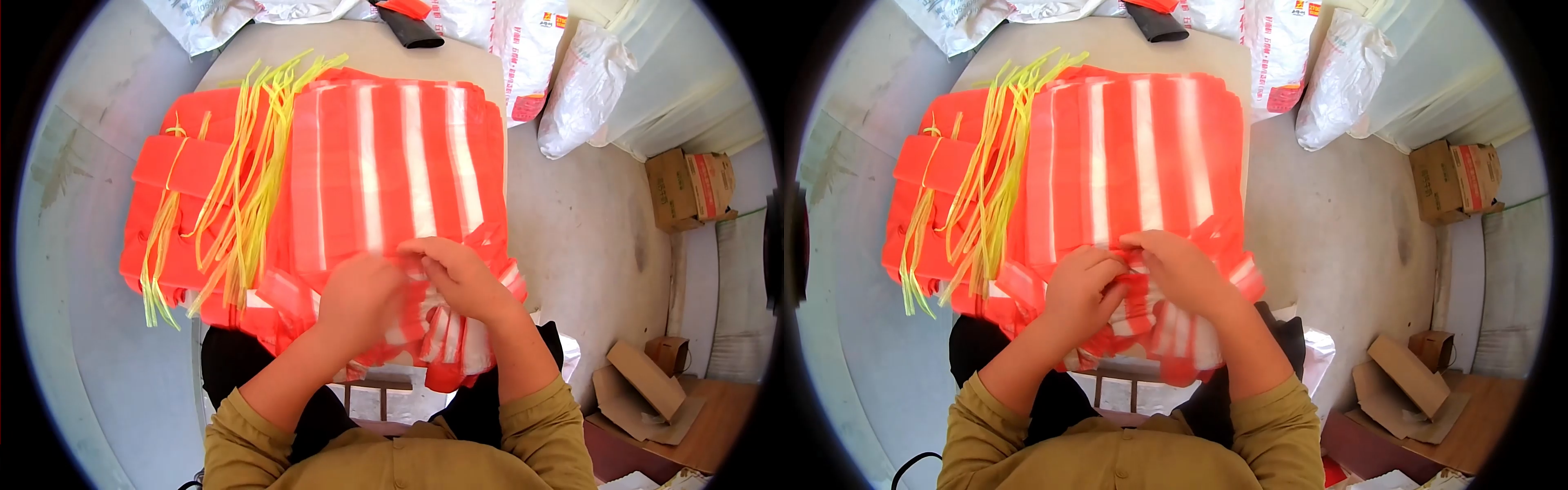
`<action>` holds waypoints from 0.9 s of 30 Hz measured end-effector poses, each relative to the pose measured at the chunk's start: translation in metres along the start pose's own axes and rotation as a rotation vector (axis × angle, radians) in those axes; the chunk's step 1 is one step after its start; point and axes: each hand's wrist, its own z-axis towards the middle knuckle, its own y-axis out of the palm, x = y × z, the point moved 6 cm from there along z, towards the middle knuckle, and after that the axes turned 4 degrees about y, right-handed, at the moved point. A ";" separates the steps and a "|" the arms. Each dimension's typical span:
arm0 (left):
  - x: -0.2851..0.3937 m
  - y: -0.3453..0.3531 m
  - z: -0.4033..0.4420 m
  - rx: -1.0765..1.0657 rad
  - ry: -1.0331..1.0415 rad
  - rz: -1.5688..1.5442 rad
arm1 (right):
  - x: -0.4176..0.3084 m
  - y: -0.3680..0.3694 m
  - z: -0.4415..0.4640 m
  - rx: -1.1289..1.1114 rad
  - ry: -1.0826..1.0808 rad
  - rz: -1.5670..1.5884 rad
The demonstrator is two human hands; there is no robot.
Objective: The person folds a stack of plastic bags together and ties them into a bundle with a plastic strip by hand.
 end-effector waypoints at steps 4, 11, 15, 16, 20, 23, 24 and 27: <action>-0.007 0.002 0.005 -0.012 -0.104 -0.045 | -0.014 -0.013 -0.005 0.175 -0.157 -0.070; -0.014 0.005 0.004 0.023 -0.223 0.011 | -0.031 -0.008 -0.021 -0.113 -0.309 -0.324; -0.019 0.009 0.001 0.035 -0.076 0.001 | -0.026 -0.004 -0.017 -0.090 -0.357 -0.390; -0.017 0.008 0.000 0.013 -0.044 0.043 | -0.025 -0.005 -0.016 -0.091 -0.363 -0.400; -0.003 -0.003 0.000 -0.061 0.046 0.163 | -0.028 -0.005 -0.013 -0.085 -0.391 -0.446; 0.002 -0.007 0.002 -0.128 0.050 0.199 | -0.030 -0.004 -0.012 -0.097 -0.388 -0.482; 0.002 -0.007 0.001 -0.154 0.045 0.208 | -0.030 -0.003 -0.012 -0.091 -0.389 -0.496; -0.001 -0.006 0.000 -0.120 0.071 0.223 | -0.034 -0.001 -0.011 -0.071 -0.387 -0.531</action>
